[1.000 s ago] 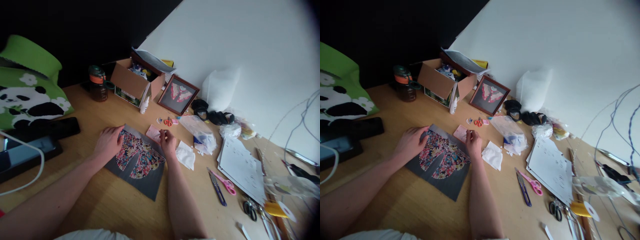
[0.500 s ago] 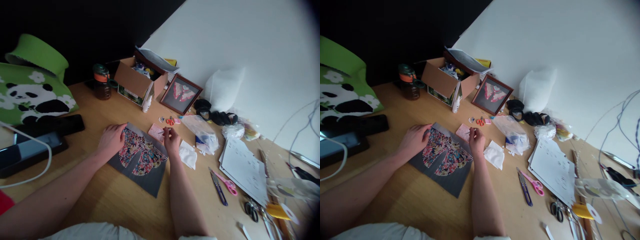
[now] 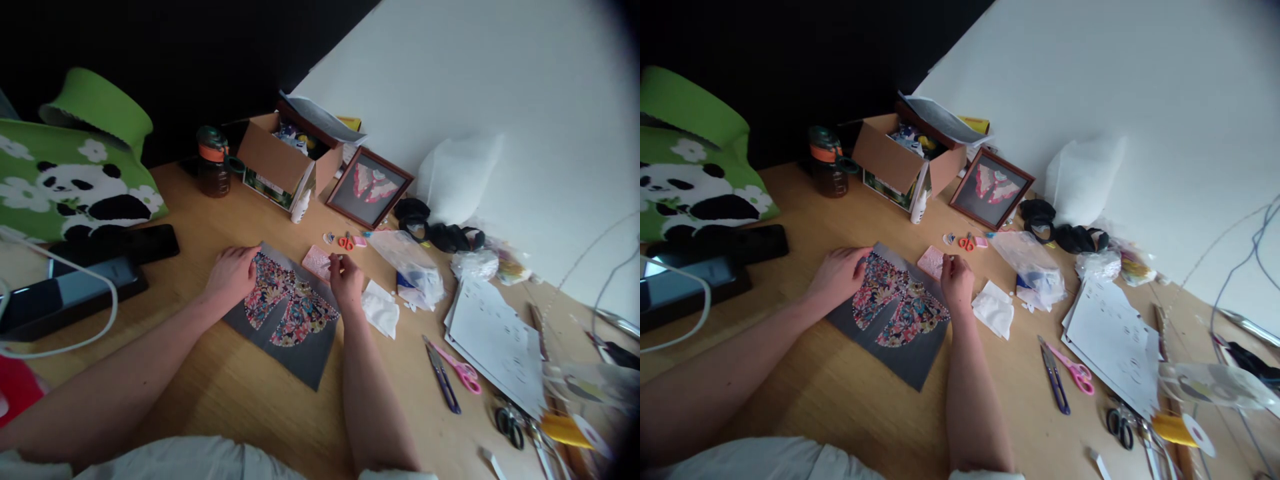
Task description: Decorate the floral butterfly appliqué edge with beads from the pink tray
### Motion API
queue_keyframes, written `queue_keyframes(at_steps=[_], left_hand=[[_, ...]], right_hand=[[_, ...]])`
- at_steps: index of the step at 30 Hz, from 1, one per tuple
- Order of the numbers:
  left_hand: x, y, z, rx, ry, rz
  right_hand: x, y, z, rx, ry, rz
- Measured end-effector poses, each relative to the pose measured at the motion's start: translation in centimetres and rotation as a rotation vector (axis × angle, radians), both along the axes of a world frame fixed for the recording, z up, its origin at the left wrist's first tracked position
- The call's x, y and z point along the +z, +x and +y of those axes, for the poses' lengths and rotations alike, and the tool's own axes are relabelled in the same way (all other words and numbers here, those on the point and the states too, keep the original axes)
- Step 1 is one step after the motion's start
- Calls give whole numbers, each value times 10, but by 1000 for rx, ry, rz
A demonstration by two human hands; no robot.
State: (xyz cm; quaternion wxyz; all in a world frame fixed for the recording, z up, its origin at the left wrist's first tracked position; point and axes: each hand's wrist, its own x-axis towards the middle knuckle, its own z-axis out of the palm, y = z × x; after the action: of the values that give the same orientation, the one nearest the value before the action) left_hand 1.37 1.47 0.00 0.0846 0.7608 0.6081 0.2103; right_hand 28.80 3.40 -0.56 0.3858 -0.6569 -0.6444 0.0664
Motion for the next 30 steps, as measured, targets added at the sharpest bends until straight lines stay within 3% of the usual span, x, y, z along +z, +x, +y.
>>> queue_keyframes(at_steps=[24,30], left_hand=[[2,0,0,7,8,-4],[2,-1,0,13,6,7]], right_hand=[[-1,-3,0,6,5,-25],[8,-5,-2,-9,-11,58]])
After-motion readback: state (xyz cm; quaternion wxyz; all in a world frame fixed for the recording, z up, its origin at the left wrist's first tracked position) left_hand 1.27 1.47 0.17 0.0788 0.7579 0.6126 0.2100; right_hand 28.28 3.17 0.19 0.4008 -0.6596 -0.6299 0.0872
